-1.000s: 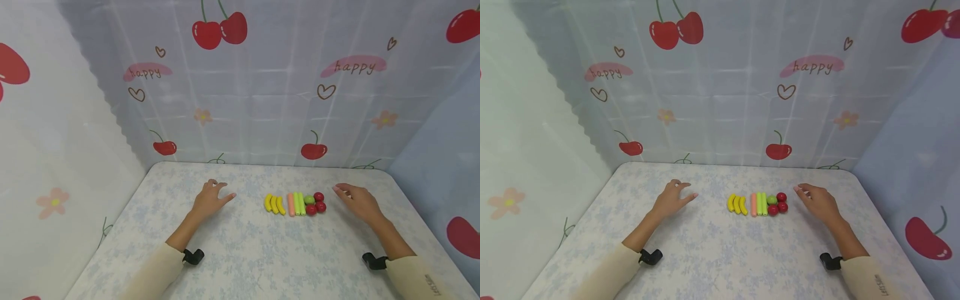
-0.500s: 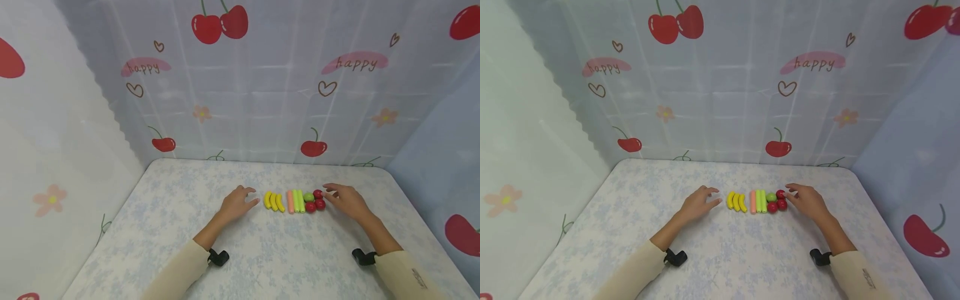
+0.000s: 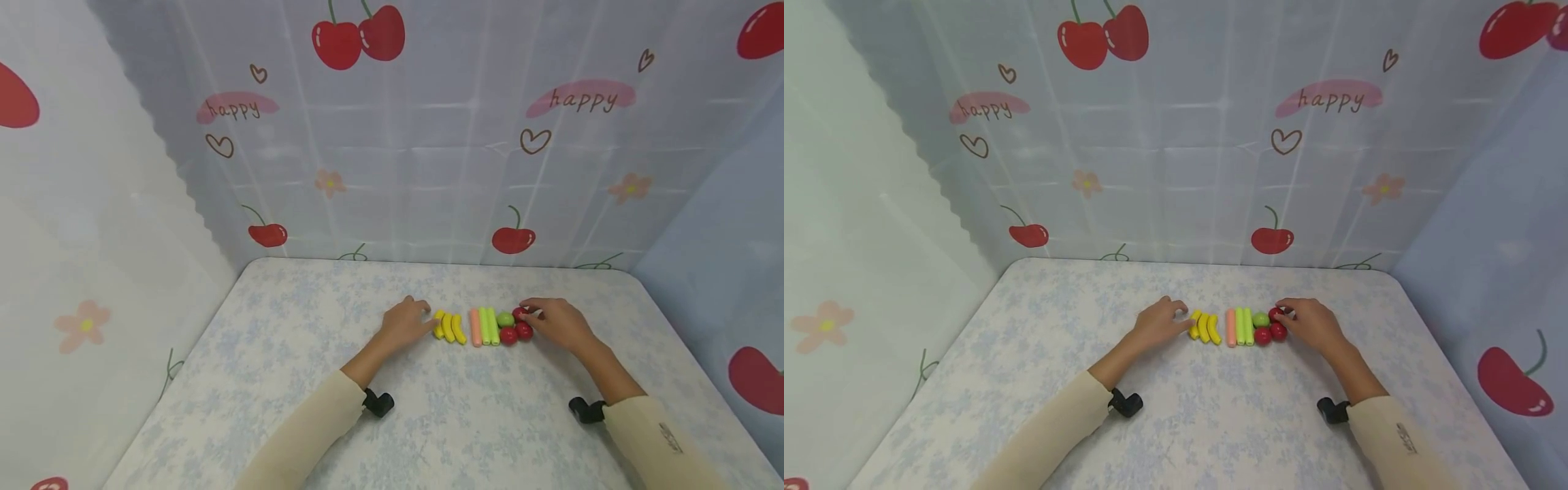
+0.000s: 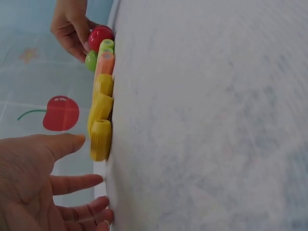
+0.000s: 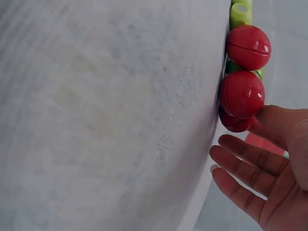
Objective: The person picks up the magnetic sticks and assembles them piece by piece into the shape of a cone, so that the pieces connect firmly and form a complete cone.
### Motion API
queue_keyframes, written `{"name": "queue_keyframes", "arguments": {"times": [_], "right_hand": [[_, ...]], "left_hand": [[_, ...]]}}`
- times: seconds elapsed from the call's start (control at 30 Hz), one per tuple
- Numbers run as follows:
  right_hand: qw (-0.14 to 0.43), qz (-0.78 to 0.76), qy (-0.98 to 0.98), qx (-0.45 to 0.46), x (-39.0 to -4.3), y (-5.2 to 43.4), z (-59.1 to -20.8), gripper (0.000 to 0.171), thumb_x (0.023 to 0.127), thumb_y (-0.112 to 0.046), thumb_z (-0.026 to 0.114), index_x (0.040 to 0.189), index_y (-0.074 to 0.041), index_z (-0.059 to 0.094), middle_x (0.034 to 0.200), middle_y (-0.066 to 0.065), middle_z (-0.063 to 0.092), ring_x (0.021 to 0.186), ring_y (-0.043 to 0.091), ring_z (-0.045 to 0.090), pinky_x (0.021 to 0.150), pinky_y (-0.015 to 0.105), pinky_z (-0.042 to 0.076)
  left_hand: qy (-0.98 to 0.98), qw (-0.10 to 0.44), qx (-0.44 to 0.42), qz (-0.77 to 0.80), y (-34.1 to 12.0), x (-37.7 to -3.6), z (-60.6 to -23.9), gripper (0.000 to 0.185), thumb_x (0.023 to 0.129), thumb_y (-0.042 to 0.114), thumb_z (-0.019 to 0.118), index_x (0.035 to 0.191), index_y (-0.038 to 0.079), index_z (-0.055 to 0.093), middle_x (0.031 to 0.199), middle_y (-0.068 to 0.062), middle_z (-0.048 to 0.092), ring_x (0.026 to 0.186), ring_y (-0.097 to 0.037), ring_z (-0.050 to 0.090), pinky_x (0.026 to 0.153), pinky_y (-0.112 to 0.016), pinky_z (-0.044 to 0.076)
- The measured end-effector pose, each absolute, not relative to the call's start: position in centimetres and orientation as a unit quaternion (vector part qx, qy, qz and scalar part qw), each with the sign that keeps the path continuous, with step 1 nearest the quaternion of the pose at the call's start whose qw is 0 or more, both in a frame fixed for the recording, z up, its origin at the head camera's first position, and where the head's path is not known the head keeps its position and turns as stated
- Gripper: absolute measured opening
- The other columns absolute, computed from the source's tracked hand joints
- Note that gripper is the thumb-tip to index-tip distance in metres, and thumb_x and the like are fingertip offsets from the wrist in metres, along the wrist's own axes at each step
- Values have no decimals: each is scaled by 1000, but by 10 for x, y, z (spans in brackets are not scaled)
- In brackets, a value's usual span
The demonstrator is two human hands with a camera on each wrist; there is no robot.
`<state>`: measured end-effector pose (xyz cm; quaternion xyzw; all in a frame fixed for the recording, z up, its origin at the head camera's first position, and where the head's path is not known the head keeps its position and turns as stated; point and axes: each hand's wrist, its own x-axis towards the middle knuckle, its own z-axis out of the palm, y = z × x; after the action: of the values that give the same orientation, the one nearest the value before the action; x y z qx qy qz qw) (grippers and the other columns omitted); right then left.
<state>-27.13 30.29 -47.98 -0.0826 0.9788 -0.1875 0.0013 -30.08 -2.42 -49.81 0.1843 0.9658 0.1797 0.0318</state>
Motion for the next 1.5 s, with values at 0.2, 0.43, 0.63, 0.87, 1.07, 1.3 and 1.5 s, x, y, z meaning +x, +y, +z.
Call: {"name": "queue_keyframes", "arguments": {"times": [0.2, 0.43, 0.63, 0.87, 1.07, 1.3, 1.5], "right_hand": [[16, -182, 980, -79, -275, 299, -478, 36, 94, -18, 74, 124, 2, 68, 106, 18, 71, 91, 31, 66, 77, 47, 58], [18, -187, 979, -76, -279, 300, -479, 36, 93, -19, 75, 123, 1, 70, 104, 16, 72, 92, 30, 66, 79, 47, 58], [31, -194, 977, -81, -281, 301, -477, 37, 92, -17, 76, 123, 2, 69, 102, 16, 72, 90, 29, 65, 79, 47, 58], [25, -211, 974, -83, -284, 303, -480, 36, 92, -18, 76, 120, 3, 69, 98, 14, 72, 88, 27, 64, 76, 42, 58], [10, -240, 968, -75, -284, 303, -488, 35, 91, -18, 77, 119, 2, 70, 99, 13, 71, 90, 28, 63, 76, 41, 59], [-33, -258, 963, -64, -275, 307, -483, 42, 92, -23, 77, 125, 2, 67, 104, 16, 71, 95, 32, 65, 76, 44, 59], [-67, -264, 959, -79, -264, 304, -473, 47, 91, -22, 79, 127, 4, 65, 103, 18, 71, 92, 33, 66, 76, 47, 60]], "left_hand": [[971, 59, 163, 164, -14, -305, -491, 41, 94, 47, 70, 117, 13, 66, 100, -5, 59, 73, -17, 55, 61, -33, 47], [970, 86, 153, 166, -8, -312, -487, 27, 96, 40, 68, 97, 13, 67, 81, 1, 59, 64, -13, 51, 55, -28, 43], [968, 92, 155, 173, -5, -317, -486, 39, 95, 36, 68, 63, 17, 58, 55, 6, 43, 49, -10, 37, 43, -23, 30], [970, 89, 137, 178, -3, -318, -486, 43, 93, 33, 69, 57, 16, 51, 50, 5, 39, 46, -11, 35, 41, -24, 29], [968, 89, 122, 199, -11, -316, -487, 37, 92, 33, 72, 63, 15, 57, 55, 6, 44, 48, -10, 37, 43, -23, 31], [949, 88, 132, 272, -29, -307, -481, 22, 93, 29, 73, 81, 10, 68, 71, 4, 56, 55, -11, 49, 49, -24, 39], [920, 110, 143, 349, -45, -303, -478, 21, 94, 23, 74, 98, 2, 70, 72, -1, 68, 62, -17, 68, 56, -25, 49]]}}
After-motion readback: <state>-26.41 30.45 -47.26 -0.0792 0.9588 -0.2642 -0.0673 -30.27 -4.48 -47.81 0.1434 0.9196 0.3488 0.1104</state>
